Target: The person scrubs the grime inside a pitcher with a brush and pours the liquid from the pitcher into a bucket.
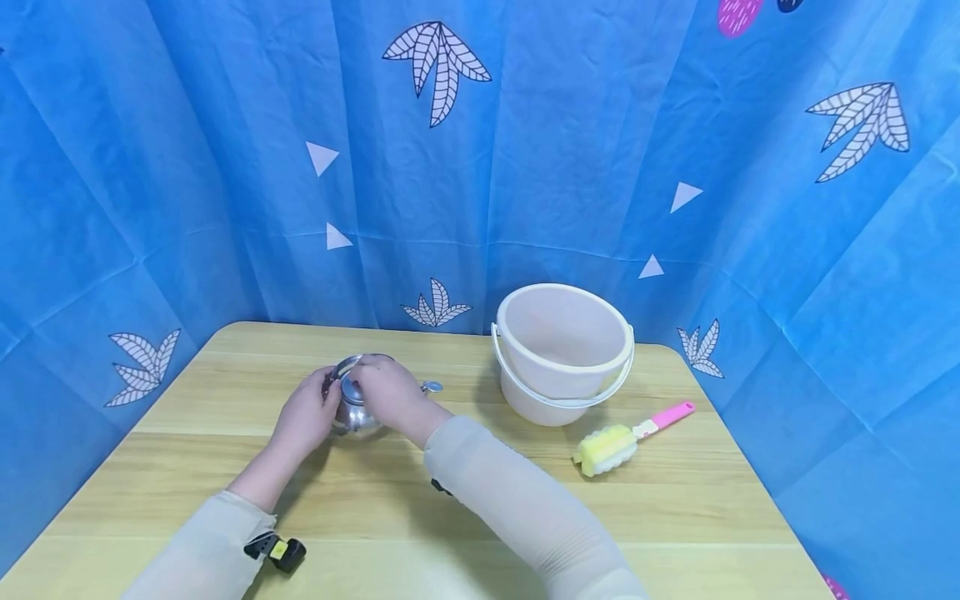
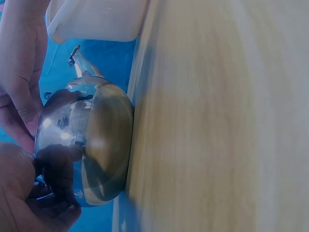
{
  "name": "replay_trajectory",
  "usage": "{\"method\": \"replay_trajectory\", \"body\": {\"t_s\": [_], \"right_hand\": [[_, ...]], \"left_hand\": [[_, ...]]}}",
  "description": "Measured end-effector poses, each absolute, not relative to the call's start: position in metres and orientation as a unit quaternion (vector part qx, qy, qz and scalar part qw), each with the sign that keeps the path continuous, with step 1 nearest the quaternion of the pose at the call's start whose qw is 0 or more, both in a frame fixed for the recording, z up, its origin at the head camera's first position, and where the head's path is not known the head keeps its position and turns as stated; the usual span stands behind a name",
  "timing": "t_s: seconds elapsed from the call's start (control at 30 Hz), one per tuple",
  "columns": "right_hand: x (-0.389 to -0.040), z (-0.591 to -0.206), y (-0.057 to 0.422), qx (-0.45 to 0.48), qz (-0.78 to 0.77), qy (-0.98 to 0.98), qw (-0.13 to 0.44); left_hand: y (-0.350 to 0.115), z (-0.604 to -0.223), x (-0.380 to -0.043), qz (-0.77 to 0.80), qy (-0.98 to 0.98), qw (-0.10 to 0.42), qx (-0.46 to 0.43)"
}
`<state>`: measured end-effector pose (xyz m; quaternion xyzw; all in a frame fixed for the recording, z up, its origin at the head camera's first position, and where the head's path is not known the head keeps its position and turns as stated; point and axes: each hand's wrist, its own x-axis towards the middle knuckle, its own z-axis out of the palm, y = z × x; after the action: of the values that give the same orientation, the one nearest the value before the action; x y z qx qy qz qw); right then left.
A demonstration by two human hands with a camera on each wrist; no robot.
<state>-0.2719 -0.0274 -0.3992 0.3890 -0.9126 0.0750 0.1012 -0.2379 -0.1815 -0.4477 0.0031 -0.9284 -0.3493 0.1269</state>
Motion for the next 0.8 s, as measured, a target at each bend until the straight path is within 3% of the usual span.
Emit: {"method": "replay_trajectory", "body": {"t_s": [0.8], "right_hand": [[-0.2707, -0.3972, -0.0240, 0.391, 0.100, -0.908, 0.115]], "left_hand": [[-0.1824, -0.4493, -0.2399, -0.349, -0.928, 0.126, 0.004]]}}
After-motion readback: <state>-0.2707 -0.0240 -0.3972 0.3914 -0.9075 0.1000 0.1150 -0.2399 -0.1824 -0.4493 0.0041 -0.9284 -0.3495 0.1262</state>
